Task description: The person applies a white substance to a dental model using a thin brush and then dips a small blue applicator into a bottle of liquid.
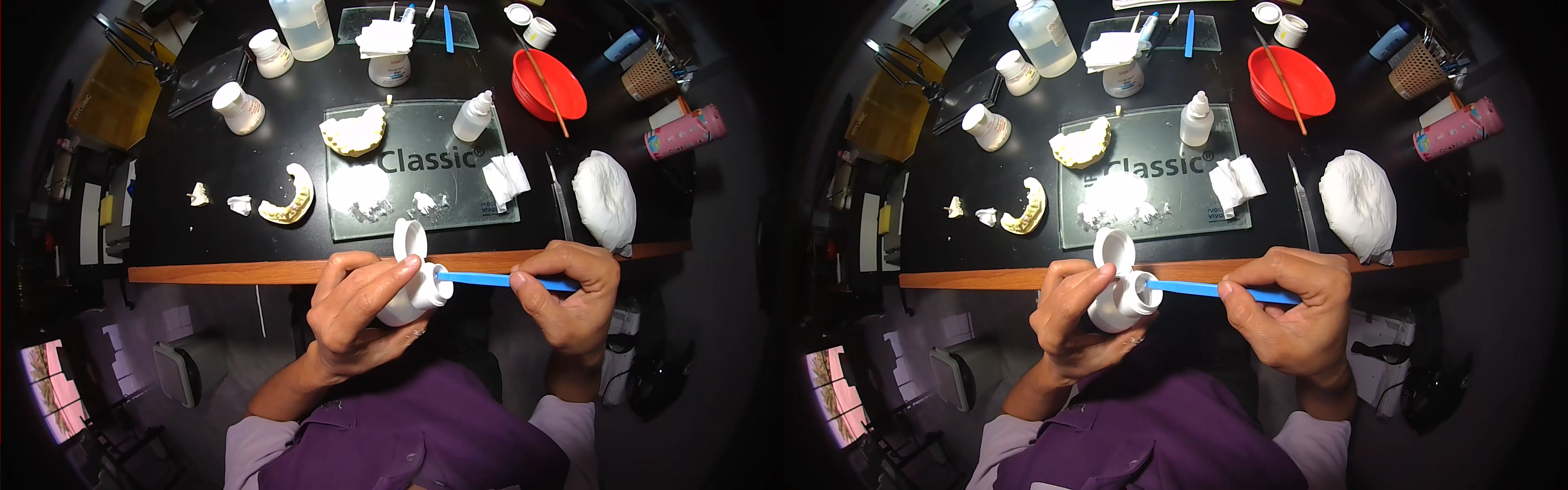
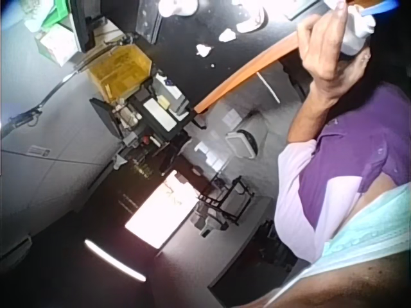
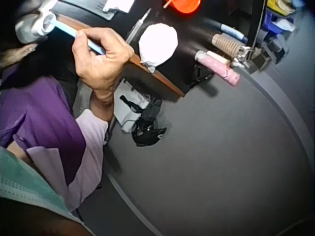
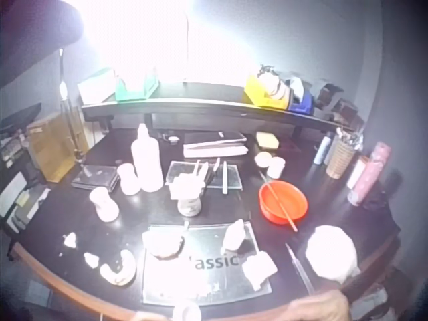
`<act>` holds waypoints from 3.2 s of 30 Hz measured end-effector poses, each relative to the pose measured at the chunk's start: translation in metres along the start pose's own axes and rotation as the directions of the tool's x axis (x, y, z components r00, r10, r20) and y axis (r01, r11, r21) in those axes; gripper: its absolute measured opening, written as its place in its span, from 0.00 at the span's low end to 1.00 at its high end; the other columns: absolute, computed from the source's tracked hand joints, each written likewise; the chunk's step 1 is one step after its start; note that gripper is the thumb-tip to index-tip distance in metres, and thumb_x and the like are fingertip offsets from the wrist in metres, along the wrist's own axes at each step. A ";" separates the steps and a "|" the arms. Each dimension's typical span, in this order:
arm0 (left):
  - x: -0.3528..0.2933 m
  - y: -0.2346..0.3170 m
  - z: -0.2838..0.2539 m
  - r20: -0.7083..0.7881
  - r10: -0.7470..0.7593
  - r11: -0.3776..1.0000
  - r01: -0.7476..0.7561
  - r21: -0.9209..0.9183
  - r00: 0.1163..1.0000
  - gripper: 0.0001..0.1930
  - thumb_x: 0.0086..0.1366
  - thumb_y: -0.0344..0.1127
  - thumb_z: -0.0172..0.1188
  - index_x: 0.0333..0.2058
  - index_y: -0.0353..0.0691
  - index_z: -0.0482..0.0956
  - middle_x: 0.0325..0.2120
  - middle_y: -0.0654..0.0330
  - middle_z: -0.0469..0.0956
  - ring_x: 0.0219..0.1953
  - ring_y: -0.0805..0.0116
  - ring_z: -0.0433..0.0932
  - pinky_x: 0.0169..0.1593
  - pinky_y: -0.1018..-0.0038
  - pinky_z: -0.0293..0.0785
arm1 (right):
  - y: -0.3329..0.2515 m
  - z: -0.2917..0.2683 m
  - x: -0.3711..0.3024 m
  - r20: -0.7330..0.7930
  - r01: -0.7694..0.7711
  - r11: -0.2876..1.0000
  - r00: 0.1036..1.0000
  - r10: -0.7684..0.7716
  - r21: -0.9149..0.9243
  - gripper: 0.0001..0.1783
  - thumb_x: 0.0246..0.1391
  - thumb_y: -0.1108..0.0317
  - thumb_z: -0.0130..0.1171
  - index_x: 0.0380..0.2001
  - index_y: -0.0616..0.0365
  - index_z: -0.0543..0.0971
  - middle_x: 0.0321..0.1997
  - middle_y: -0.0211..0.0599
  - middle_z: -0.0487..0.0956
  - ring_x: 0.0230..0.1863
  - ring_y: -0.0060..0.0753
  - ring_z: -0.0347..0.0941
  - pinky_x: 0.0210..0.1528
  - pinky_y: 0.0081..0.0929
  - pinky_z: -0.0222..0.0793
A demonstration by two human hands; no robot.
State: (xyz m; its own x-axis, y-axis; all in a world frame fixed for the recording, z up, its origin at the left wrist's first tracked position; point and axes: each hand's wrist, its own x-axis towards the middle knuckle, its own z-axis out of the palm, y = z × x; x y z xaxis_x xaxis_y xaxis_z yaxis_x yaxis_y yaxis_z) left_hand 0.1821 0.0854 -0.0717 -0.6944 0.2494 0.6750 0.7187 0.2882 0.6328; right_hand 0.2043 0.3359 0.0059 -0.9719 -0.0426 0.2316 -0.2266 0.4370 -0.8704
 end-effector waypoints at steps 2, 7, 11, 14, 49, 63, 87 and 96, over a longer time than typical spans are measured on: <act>-0.001 0.000 0.000 -0.010 -0.001 1.000 0.001 0.005 1.000 0.39 0.40 0.25 0.82 0.57 0.36 0.84 0.40 0.56 0.89 0.36 0.62 0.81 0.43 0.69 0.75 | -0.001 -0.002 0.000 0.003 -0.029 0.999 1.000 0.029 0.030 0.03 0.51 0.78 0.71 0.25 0.65 0.86 0.21 0.34 0.82 0.21 0.18 0.75 0.25 0.18 0.63; 0.001 0.002 -0.003 0.009 -0.014 1.000 0.014 -0.010 1.000 0.38 0.40 0.26 0.82 0.57 0.36 0.84 0.39 0.56 0.89 0.36 0.62 0.82 0.43 0.69 0.75 | 0.003 -0.004 -0.002 0.006 -0.075 0.992 0.997 0.075 0.101 0.04 0.51 0.78 0.71 0.25 0.66 0.86 0.21 0.34 0.82 0.21 0.18 0.76 0.25 0.19 0.64; 0.001 0.002 -0.003 0.001 -0.014 1.000 0.014 -0.010 1.000 0.38 0.40 0.26 0.82 0.57 0.36 0.84 0.39 0.55 0.89 0.36 0.62 0.81 0.43 0.69 0.76 | 0.005 -0.005 -0.003 0.019 -0.075 0.992 0.997 0.073 0.106 0.05 0.52 0.77 0.71 0.25 0.66 0.86 0.22 0.35 0.83 0.22 0.19 0.76 0.26 0.19 0.65; -0.001 0.000 -0.002 -0.009 -0.008 1.000 0.008 -0.006 1.000 0.39 0.40 0.26 0.82 0.57 0.36 0.84 0.39 0.55 0.89 0.36 0.62 0.81 0.43 0.69 0.76 | 0.006 -0.005 -0.003 0.014 -0.078 0.990 0.997 0.076 0.115 0.05 0.52 0.76 0.71 0.25 0.66 0.86 0.22 0.36 0.83 0.22 0.19 0.77 0.27 0.19 0.66; 0.000 0.001 -0.002 -0.025 0.016 1.000 -0.016 0.010 1.000 0.40 0.37 0.24 0.81 0.56 0.37 0.84 0.38 0.56 0.88 0.35 0.62 0.79 0.42 0.69 0.75 | 0.011 -0.002 -0.004 0.003 0.051 0.998 0.999 -0.051 0.041 0.01 0.50 0.80 0.70 0.26 0.66 0.86 0.18 0.35 0.80 0.18 0.20 0.74 0.22 0.20 0.62; -0.003 -0.002 -0.003 -0.019 -0.007 1.000 0.007 -0.008 1.000 0.39 0.37 0.25 0.82 0.56 0.37 0.85 0.39 0.56 0.89 0.36 0.62 0.80 0.43 0.69 0.75 | 0.016 0.002 -0.003 -0.051 0.131 0.990 0.990 -0.129 0.043 0.03 0.46 0.81 0.71 0.25 0.64 0.87 0.18 0.33 0.80 0.17 0.19 0.72 0.20 0.20 0.60; -0.004 -0.002 -0.003 -0.033 -0.015 1.000 0.015 0.003 0.999 0.39 0.37 0.25 0.82 0.56 0.36 0.85 0.37 0.57 0.89 0.36 0.61 0.82 0.43 0.69 0.76 | 0.026 0.006 -0.010 -0.115 0.249 0.968 0.963 -0.245 0.022 0.03 0.45 0.81 0.70 0.25 0.63 0.87 0.18 0.33 0.80 0.16 0.21 0.71 0.20 0.21 0.61; -0.005 -0.004 -0.005 -0.023 -0.008 1.000 0.008 0.030 1.000 0.39 0.40 0.28 0.85 0.56 0.35 0.83 0.37 0.54 0.87 0.37 0.60 0.82 0.42 0.68 0.79 | 0.038 0.009 -0.027 -0.266 0.064 0.998 0.962 -0.056 0.023 0.02 0.57 0.78 0.69 0.30 0.66 0.86 0.24 0.35 0.82 0.23 0.17 0.72 0.25 0.19 0.61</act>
State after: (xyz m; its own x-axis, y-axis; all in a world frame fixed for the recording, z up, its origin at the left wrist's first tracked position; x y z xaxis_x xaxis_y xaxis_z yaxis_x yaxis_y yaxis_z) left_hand 0.1827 0.0787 -0.0756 -0.6988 0.2254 0.6789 0.7114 0.3175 0.6269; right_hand 0.2210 0.3459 -0.0372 -0.9056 0.1736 0.3871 -0.2902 0.4123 -0.8636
